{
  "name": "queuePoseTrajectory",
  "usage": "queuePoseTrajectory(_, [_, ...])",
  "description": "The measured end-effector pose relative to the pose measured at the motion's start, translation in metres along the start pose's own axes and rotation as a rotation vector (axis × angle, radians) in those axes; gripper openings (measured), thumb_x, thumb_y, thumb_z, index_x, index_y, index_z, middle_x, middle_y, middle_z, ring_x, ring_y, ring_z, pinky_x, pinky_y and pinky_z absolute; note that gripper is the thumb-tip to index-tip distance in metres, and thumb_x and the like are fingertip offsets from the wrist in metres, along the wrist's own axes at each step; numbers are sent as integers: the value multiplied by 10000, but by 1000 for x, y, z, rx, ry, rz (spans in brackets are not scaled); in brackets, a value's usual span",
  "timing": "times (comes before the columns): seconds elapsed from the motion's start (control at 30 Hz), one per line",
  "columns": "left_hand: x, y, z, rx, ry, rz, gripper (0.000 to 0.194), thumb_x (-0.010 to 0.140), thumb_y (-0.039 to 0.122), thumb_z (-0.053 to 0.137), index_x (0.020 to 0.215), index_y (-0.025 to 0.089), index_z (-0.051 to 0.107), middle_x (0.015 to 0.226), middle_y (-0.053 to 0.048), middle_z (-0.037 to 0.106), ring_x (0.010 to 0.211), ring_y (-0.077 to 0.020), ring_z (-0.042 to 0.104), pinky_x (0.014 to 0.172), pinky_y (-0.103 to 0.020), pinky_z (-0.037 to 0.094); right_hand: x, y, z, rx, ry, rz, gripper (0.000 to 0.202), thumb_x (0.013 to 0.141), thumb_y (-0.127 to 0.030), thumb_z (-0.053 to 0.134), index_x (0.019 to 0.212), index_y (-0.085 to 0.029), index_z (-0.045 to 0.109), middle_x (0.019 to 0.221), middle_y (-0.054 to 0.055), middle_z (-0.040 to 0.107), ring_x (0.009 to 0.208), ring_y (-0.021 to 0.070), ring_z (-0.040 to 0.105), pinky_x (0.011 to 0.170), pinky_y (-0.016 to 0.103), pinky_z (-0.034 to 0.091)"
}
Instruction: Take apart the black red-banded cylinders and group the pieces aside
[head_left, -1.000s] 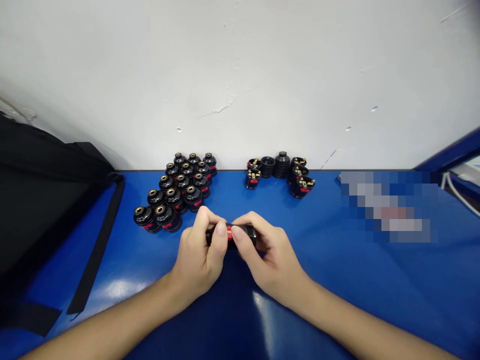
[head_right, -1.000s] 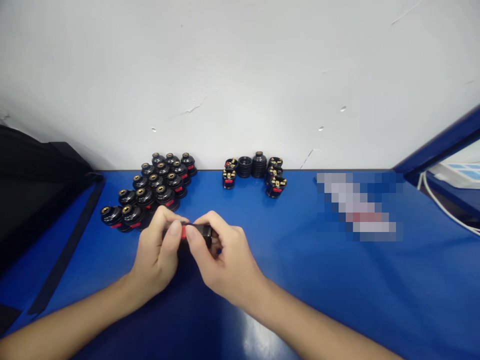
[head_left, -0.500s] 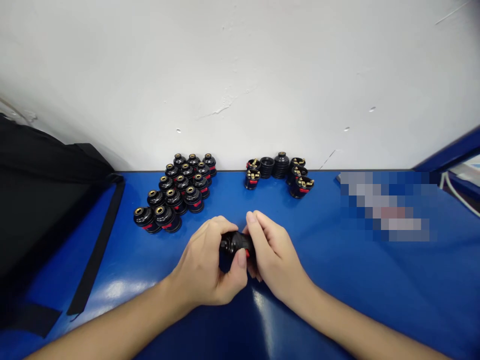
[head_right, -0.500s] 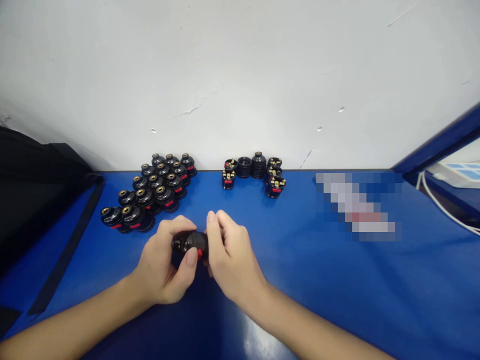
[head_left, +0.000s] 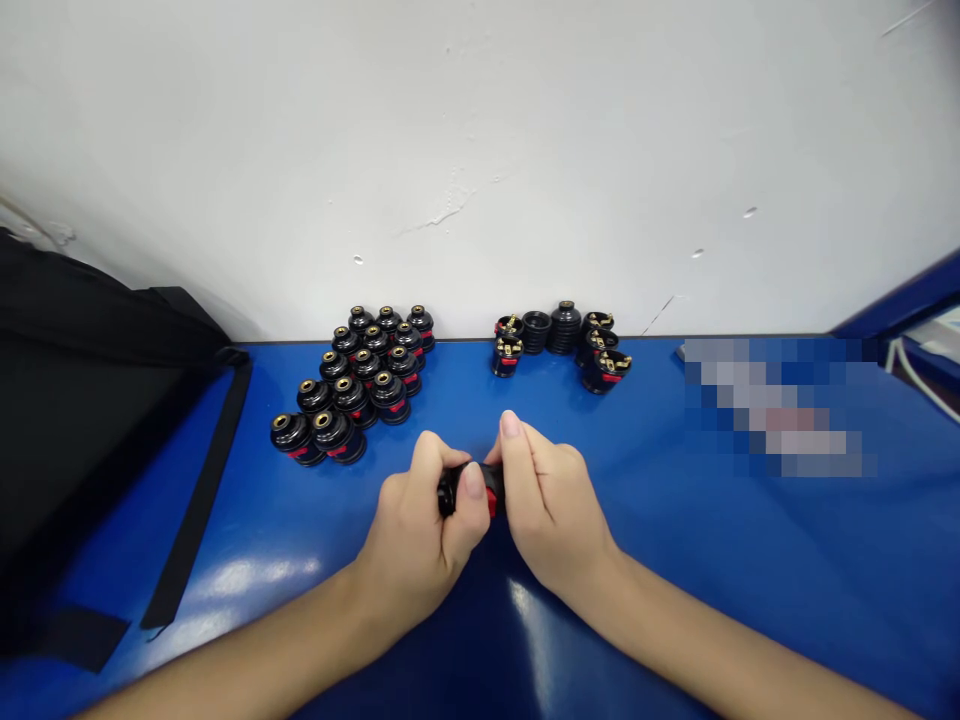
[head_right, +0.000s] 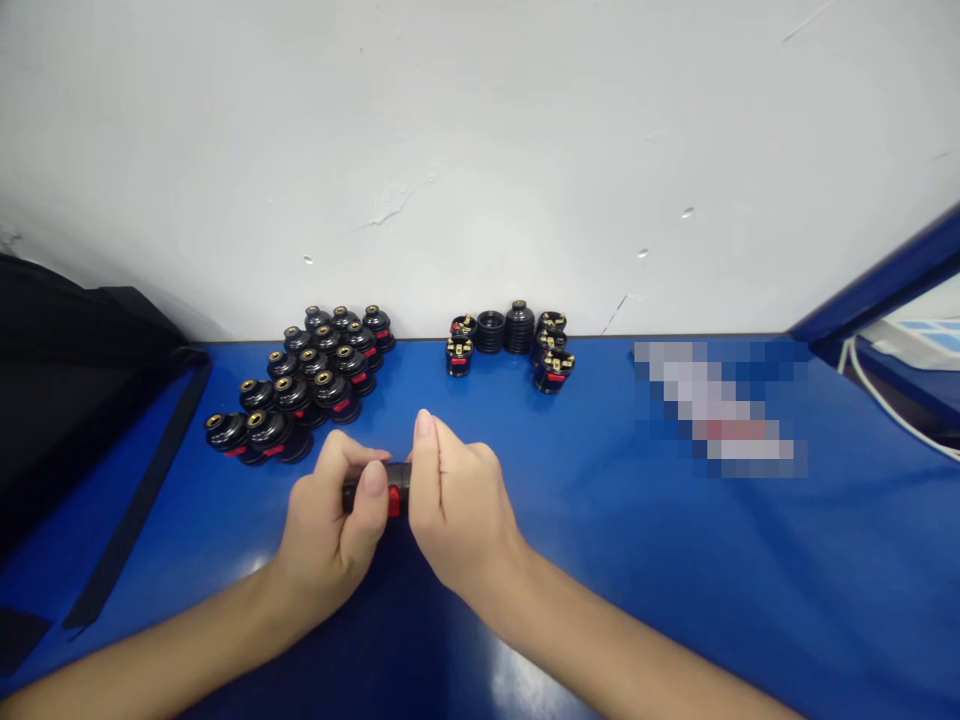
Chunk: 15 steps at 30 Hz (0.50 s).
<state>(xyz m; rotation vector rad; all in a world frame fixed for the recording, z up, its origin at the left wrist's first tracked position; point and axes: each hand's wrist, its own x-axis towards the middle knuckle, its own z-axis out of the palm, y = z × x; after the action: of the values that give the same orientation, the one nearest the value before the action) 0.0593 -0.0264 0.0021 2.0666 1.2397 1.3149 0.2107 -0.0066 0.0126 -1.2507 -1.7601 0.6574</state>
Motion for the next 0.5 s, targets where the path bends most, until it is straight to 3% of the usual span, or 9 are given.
queuePoseTrajectory(0.13, [-3, 2, 2, -86, 1, -95, 118, 1089, 313, 505, 1003, 232, 511, 655, 58, 648, 489, -103, 582, 471, -203, 419, 1, -1, -1, -79, 29, -92, 423, 1117, -275, 298, 733, -260, 474, 540, -15, 548, 445, 137, 526, 507, 321, 336])
queuePoseTrajectory(0.33, [-3, 6, 7, -163, 16, -389, 395, 1131, 446, 348, 796, 244, 403, 587, 74, 460, 489, -105, 428, 467, -226, 340, 4, 8, 3, -257, 154, -412, 342, 1083, -159, 319, 794, -237, 486, 566, -22, 570, 411, 131, 548, 450, 300, 315])
queuePoseTrajectory(0.5, [5, 0, 6, -230, -14, -434, 390, 1110, 494, 409, 812, 243, 404, 642, 69, 485, 542, -109, 442, 505, -229, 370, 6, 15, 4, -238, 149, -420, 274, 1092, -171, 349, 863, -226, 490, 602, -28, 574, 436, 134, 567, 446, 284, 349])
